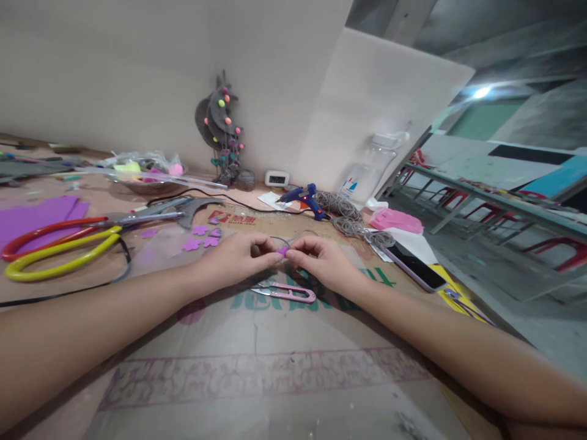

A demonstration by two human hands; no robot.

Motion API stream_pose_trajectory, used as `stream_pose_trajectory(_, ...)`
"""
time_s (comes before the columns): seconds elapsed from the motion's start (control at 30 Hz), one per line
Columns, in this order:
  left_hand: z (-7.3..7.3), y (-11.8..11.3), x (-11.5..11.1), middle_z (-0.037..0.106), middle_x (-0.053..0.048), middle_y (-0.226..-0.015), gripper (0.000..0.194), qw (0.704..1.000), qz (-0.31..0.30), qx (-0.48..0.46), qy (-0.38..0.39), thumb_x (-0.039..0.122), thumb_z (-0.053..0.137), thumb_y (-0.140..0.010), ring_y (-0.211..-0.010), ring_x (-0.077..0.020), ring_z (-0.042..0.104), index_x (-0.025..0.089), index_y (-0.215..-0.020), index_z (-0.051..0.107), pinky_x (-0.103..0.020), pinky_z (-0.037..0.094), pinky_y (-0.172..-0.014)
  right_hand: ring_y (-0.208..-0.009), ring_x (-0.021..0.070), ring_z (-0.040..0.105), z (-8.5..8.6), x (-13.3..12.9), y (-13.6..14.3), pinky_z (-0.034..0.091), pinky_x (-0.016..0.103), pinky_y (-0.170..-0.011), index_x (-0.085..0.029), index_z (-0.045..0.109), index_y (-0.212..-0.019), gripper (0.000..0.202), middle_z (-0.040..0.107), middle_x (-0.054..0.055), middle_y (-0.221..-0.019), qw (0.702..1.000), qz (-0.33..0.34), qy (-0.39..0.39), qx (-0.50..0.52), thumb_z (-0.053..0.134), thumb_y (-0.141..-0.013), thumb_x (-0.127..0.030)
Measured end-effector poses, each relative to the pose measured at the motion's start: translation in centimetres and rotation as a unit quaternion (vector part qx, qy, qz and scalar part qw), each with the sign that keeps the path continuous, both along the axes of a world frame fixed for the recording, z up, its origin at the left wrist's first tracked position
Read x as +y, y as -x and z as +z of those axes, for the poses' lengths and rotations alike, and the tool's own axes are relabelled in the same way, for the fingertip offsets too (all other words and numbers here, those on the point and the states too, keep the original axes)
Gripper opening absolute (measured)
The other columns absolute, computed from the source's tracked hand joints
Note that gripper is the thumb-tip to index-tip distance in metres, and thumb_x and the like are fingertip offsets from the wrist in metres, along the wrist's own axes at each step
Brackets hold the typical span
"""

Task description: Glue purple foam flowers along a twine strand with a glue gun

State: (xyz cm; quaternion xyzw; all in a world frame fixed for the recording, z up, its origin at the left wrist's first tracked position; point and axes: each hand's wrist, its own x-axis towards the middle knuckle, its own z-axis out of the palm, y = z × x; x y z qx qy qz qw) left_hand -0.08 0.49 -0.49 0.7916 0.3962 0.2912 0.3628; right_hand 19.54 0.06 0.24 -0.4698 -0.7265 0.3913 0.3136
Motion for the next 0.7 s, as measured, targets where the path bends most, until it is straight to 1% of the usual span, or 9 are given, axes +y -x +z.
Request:
stream_pose_trajectory(0.13,-0.04,0.05,0.10,0.064,-0.001,-0.072,0.028,1.000,-0.001,-0.001,0.001,0.041,0.050,-0.080,-0.064,-0.0129,0.054,0.017,-0.080,0.064,-0.022,0.039,-0.055,-0.054,0.0101,0.052,-0.15,-0.04,-0.01,0.041,0.023,-0.054,-0.018,0.059,-0.074,0.019,0.057,-0.003,-0.060,1.000,0.002,0.001,0.001,0.058,-0.077,-0.037)
stream_pose_trajectory(0.27,0.24,0.04,-0.05,0.063,0.000,-0.071,0.025,1.000,0.005,0.003,-0.004,0.039,0.050,-0.080,-0.063,-0.0124,0.054,0.017,-0.079,0.063,-0.022,0.038,-0.055,-0.053,0.0100,0.051,0.00,-0.14,-0.01,0.040,0.022,-0.052,-0.018,0.059,-0.075,0.021,0.055,-0.003,-0.059,1.000,0.006,0.007,0.007,0.057,-0.078,-0.039)
stream_pose_trajectory(0.4,0.48,-0.07,-0.25,0.062,0.001,-0.070,0.021,1.000,0.021,0.011,-0.006,0.036,0.050,-0.080,-0.064,-0.0125,0.054,0.018,-0.077,0.061,-0.022,0.038,-0.056,-0.056,0.0097,0.049,0.21,0.04,-0.17,0.039,0.022,-0.055,-0.016,0.056,-0.069,0.029,0.052,-0.002,-0.060,0.999,-0.004,-0.044,-0.005,0.051,-0.082,-0.042)
stream_pose_trajectory(0.47,0.49,-0.11,-0.24,0.062,0.001,-0.073,0.020,1.000,0.028,0.009,-0.001,0.035,0.050,-0.080,-0.065,-0.0130,0.055,0.018,-0.079,0.060,-0.023,0.040,-0.058,-0.057,0.0096,0.050,0.15,0.22,-0.27,0.040,0.022,-0.055,-0.016,0.056,-0.072,0.029,0.052,-0.003,-0.061,0.999,-0.013,-0.051,0.006,0.051,-0.082,-0.043)
stream_pose_trajectory(0.57,0.43,-0.10,-0.16,0.062,0.000,-0.075,0.019,0.999,0.033,0.005,0.005,0.034,0.052,-0.079,-0.067,-0.0130,0.055,0.018,-0.081,0.060,-0.023,0.040,-0.059,-0.058,0.0094,0.052,-0.03,0.43,-0.28,0.042,0.022,-0.056,-0.017,0.058,-0.081,0.024,0.055,-0.002,-0.066,0.999,-0.014,-0.034,0.031,0.055,-0.079,-0.040)
stream_pose_trajectory(0.7,0.45,-0.01,-0.19,0.063,0.001,-0.073,0.021,1.000,0.020,0.007,0.003,0.037,0.052,-0.079,-0.066,-0.0126,0.055,0.018,-0.079,0.061,-0.022,0.040,-0.058,-0.063,0.0108,0.055,0.04,0.31,-0.09,0.045,0.023,-0.060,-0.017,0.063,-0.086,0.022,0.061,0.000,-0.074,0.999,-0.010,-0.019,0.024,0.058,-0.076,-0.036)
